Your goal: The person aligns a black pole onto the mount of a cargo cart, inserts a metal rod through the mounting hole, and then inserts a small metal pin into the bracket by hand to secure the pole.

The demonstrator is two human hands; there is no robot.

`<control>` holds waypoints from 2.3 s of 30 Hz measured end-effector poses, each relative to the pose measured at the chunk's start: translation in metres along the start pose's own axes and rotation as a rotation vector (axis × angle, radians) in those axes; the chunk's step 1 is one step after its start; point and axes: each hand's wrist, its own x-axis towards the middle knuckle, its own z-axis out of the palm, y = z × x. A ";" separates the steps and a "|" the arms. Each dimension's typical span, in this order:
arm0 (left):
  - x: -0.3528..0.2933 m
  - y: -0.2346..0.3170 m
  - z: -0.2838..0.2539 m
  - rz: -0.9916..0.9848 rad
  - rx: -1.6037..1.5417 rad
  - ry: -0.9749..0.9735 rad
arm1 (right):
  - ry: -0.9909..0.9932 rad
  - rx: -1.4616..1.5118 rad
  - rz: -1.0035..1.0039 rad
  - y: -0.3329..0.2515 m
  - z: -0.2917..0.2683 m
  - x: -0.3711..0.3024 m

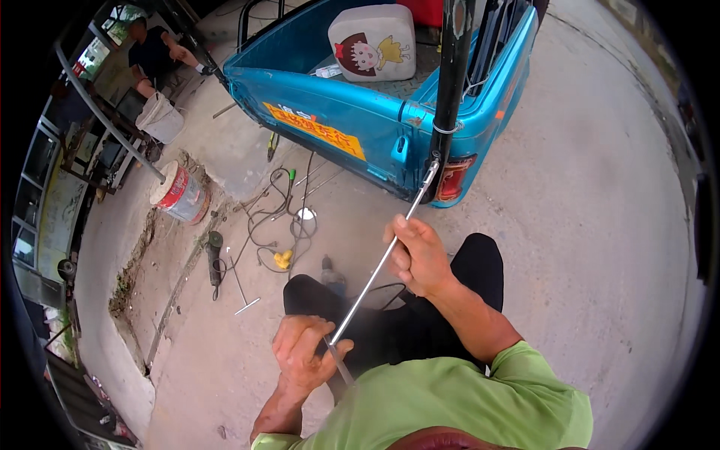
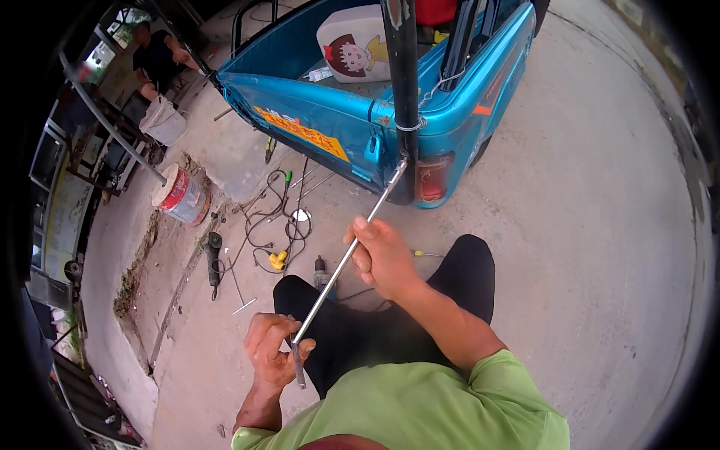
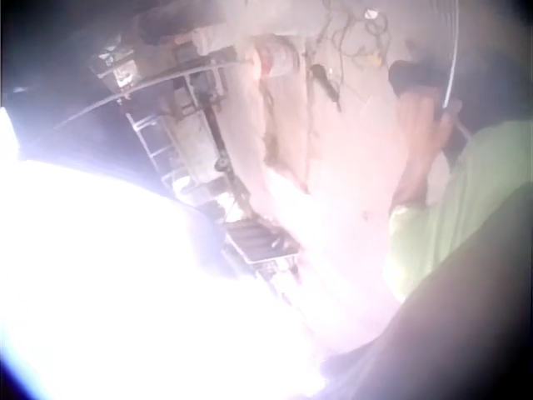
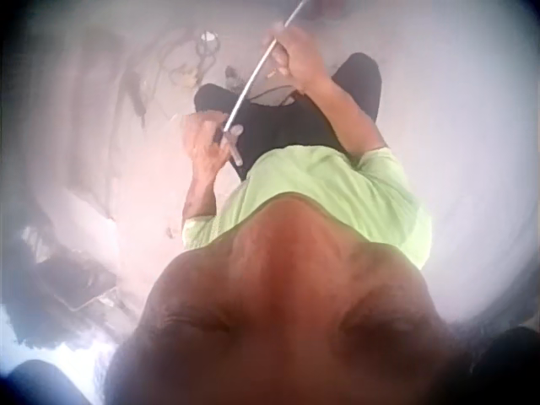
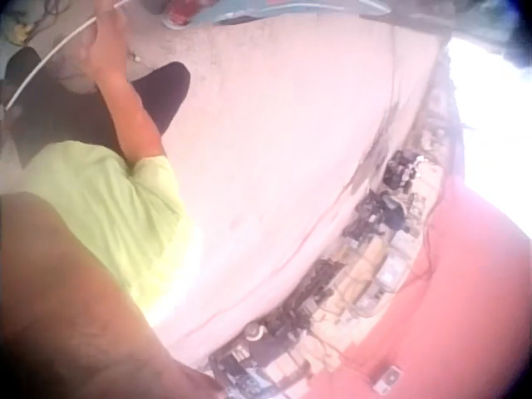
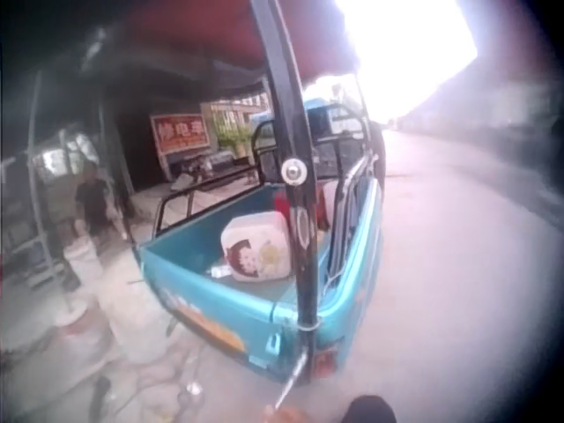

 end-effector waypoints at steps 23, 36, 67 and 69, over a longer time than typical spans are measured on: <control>-0.023 -0.008 -0.011 -0.299 -0.063 0.213 | 0.069 -0.066 -0.060 0.006 0.003 0.023; -0.022 -0.025 0.031 -1.065 -1.945 -0.067 | 0.075 -0.022 -0.072 -0.005 0.002 0.020; -0.055 -0.014 0.009 -0.512 -0.520 0.243 | 0.067 0.074 -0.038 -0.012 -0.010 0.021; -0.043 -0.011 0.004 -0.348 -0.222 0.289 | 0.062 0.077 -0.020 -0.015 -0.009 0.019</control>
